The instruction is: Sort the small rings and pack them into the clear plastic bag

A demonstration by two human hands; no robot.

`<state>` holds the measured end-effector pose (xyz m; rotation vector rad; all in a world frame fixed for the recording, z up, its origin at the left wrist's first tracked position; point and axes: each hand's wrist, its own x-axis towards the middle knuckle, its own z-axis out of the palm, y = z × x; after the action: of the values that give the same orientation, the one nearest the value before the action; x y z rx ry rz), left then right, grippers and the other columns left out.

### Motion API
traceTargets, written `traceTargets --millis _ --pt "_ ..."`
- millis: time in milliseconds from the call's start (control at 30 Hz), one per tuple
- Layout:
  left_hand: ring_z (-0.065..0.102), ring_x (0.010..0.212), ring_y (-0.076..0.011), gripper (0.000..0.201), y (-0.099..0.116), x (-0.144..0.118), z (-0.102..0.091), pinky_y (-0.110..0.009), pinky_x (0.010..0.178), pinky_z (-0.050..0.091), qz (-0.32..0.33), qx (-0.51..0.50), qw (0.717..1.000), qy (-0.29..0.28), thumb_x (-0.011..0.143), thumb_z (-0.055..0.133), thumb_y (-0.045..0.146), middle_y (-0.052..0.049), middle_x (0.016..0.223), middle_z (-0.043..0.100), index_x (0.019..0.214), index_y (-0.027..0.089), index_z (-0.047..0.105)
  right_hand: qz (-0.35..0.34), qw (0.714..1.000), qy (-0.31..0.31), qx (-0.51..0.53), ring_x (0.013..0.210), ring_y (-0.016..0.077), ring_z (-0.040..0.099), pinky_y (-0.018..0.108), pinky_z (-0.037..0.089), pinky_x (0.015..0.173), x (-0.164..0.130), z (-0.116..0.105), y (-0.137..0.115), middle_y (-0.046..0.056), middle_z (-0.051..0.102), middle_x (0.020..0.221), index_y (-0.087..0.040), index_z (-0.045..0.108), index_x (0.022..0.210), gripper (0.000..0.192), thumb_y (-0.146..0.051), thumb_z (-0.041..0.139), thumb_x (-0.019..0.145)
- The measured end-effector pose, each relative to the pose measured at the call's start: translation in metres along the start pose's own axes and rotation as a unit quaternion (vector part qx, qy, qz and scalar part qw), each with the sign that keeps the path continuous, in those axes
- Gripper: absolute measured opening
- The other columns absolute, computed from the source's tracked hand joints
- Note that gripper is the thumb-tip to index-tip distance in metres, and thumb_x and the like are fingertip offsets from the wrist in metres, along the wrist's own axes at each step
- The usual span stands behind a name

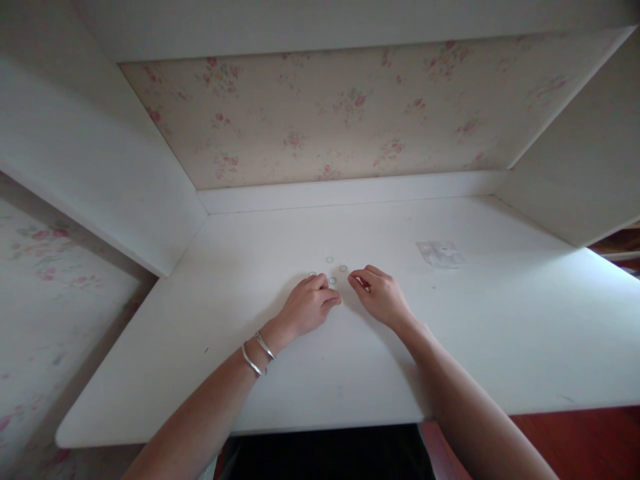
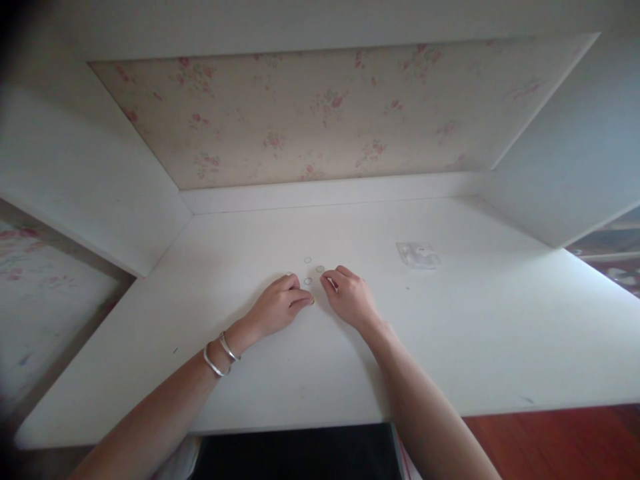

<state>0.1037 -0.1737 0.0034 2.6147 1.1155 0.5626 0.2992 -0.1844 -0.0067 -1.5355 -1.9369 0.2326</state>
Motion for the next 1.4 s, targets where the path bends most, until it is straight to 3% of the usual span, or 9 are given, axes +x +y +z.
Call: traceTargets --millis 200,367,533,667,767,833,1000,1200,1400 --pt "0.049 0.077 -0.0155 0.027 -0.001 0.0 0.0 -0.031 0.076 0.04 0.013 0.002 1.0 -0.003 0.091 0.048 0.033 -0.004 0.077 0.05 0.085 0.025 0.073 0.0 1.0 -0.005 0.002 0.061 0.0113 0.054 0.024 0.039 0.062 0.0 -0.001 -0.002 0.003 0.061 0.078 -0.023 0.068 0.088 0.025 -0.033 0.045 0.091" --pt "0.051 0.075 -0.0134 0.026 -0.009 -0.002 -0.003 -0.026 0.072 0.042 0.001 -0.086 0.996 0.039 0.091 0.048 0.035 -0.003 0.077 0.052 0.094 0.025 0.073 0.001 1.0 -0.005 0.002 0.061 0.0109 0.053 0.023 0.039 0.062 0.001 0.0 0.0 0.002 0.06 0.076 -0.022 0.068 0.088 0.027 -0.035 0.044 0.091" --pt "0.055 0.074 -0.0135 0.03 -0.037 -0.005 -0.016 -0.025 0.071 0.044 -0.119 -0.188 0.965 0.14 0.089 0.049 0.039 -0.004 0.082 0.063 0.093 0.019 0.07 0.005 1.0 -0.01 0.008 0.062 0.0107 0.054 0.023 0.039 0.062 0.0 0.0 0.001 0.002 0.061 0.077 -0.022 0.068 0.088 0.026 -0.034 0.045 0.09" --pt "0.059 0.074 -0.0154 0.033 -0.06 -0.008 -0.019 -0.025 0.068 0.044 -0.238 -0.268 0.916 0.182 0.083 0.055 0.043 -0.005 0.085 0.069 0.093 0.015 0.068 0.01 0.998 -0.014 0.054 0.061 0.0109 0.053 0.023 0.039 0.061 0.002 0.001 -0.002 0.002 0.061 0.075 -0.022 0.068 0.087 0.025 -0.035 0.046 0.09" --pt "0.06 0.073 -0.016 0.036 -0.069 -0.008 -0.016 -0.025 0.066 0.044 -0.271 -0.307 0.896 0.172 0.08 0.057 0.045 -0.005 0.083 0.069 0.094 0.014 0.069 0.008 0.997 -0.023 0.076 0.063 0.0111 0.053 0.023 0.039 0.061 0.005 0.005 -0.008 0.002 0.061 0.075 -0.021 0.068 0.087 0.025 -0.034 0.047 0.089" --pt "0.061 0.076 -0.0164 0.035 -0.071 -0.007 -0.012 -0.026 0.069 0.044 -0.269 -0.329 0.89 0.164 0.079 0.057 0.044 -0.006 0.087 0.07 0.094 0.014 0.069 -0.014 0.996 -0.064 0.059 0.064 0.0107 0.054 0.023 0.039 0.062 0.01 0.009 -0.015 0.002 0.061 0.077 -0.022 0.069 0.088 0.025 -0.032 0.046 0.09" --pt "0.062 0.083 -0.0171 0.033 -0.073 -0.007 -0.011 -0.026 0.075 0.044 -0.264 -0.357 0.882 0.159 0.079 0.058 0.044 -0.006 0.091 0.07 0.093 0.015 0.069 -0.066 0.983 -0.16 -0.066 0.07 0.0111 0.057 0.022 0.037 0.064 0.033 0.018 -0.03 0.001 0.063 0.087 -0.027 0.069 0.097 0.023 -0.031 0.048 0.09" --pt "0.06 0.073 -0.0159 0.034 -0.073 -0.007 -0.016 -0.025 0.065 0.043 -0.266 -0.342 0.893 0.119 0.079 0.057 0.044 -0.004 0.083 0.07 0.093 0.015 0.069 -0.105 0.958 -0.221 -0.147 0.077 0.0129 0.059 0.022 0.035 0.064 0.056 0.03 -0.035 0.001 0.062 0.092 -0.032 0.067 0.105 0.026 -0.031 0.045 0.091" --pt "0.061 0.077 -0.0166 0.033 -0.075 -0.006 -0.013 -0.026 0.068 0.044 -0.256 -0.339 0.899 0.111 0.08 0.056 0.043 -0.005 0.086 0.071 0.094 0.016 0.069 -0.127 0.946 -0.254 -0.158 0.079 0.0134 0.059 0.022 0.035 0.064 0.062 0.038 -0.037 0.002 0.061 0.094 -0.03 0.069 0.099 0.028 -0.031 0.041 0.093"
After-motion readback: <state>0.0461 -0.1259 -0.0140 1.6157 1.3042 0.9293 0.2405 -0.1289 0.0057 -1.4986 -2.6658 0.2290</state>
